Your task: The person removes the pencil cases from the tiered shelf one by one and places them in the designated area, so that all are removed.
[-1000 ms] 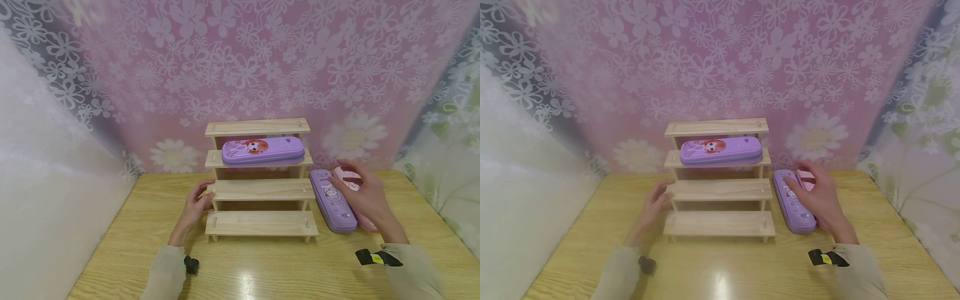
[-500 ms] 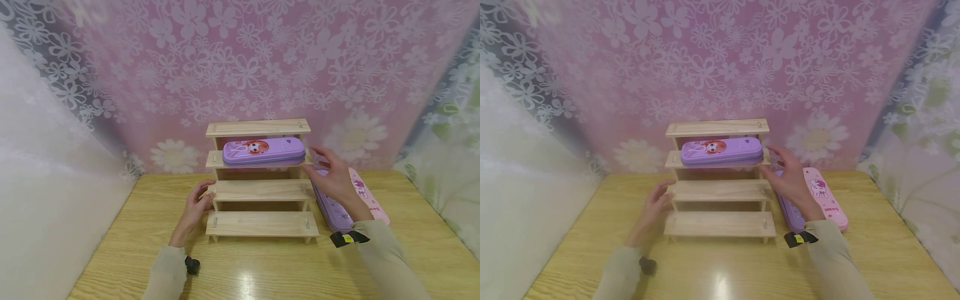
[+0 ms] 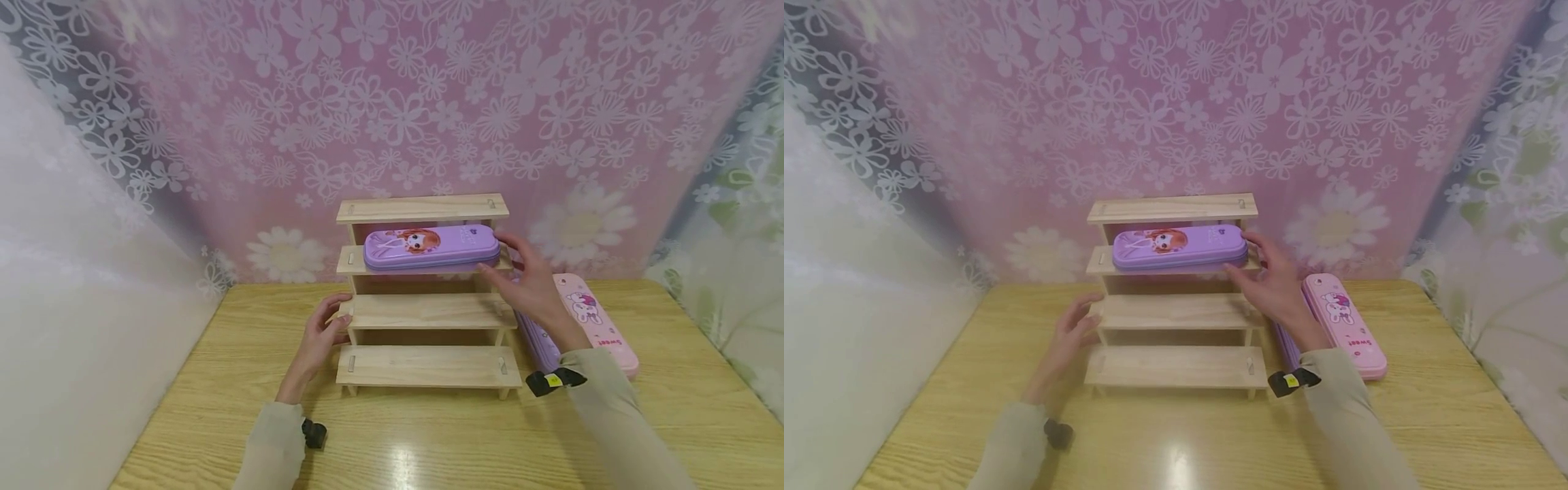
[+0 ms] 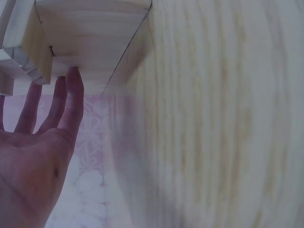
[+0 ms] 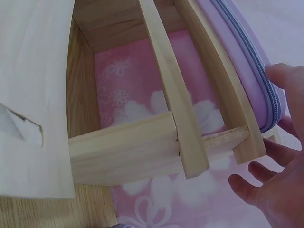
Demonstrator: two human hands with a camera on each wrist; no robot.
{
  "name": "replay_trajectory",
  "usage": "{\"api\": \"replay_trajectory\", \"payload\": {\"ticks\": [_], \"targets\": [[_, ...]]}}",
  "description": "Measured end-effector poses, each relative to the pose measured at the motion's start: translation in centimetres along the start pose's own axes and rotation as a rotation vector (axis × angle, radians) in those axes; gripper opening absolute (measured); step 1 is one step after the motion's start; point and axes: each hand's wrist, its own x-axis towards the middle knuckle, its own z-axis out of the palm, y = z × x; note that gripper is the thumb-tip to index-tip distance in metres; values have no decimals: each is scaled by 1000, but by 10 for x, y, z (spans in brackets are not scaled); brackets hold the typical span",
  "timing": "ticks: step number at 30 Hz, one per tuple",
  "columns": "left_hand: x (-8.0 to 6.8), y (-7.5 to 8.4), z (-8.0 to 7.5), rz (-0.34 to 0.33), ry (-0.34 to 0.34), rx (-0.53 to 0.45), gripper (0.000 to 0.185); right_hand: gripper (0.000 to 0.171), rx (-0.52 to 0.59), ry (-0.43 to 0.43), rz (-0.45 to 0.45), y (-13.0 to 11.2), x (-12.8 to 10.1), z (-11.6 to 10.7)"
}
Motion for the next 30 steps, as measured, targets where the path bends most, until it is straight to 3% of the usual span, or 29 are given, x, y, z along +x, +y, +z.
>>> {"api": "replay_trajectory", "payload": {"ticks": [11, 18, 23, 30], "targets": [[0, 1, 1, 2, 6, -16, 41, 61, 78, -15, 116, -8, 0, 1], [8, -22, -4, 17, 17, 6, 37, 79, 34, -118, 142, -4, 6, 1], [5, -15, -4, 9, 20, 0, 38, 75, 53, -152, 150, -4, 6, 0], [0, -1, 0, 4, 15, 6, 41, 84, 20, -118, 145, -8, -5, -6]]}}
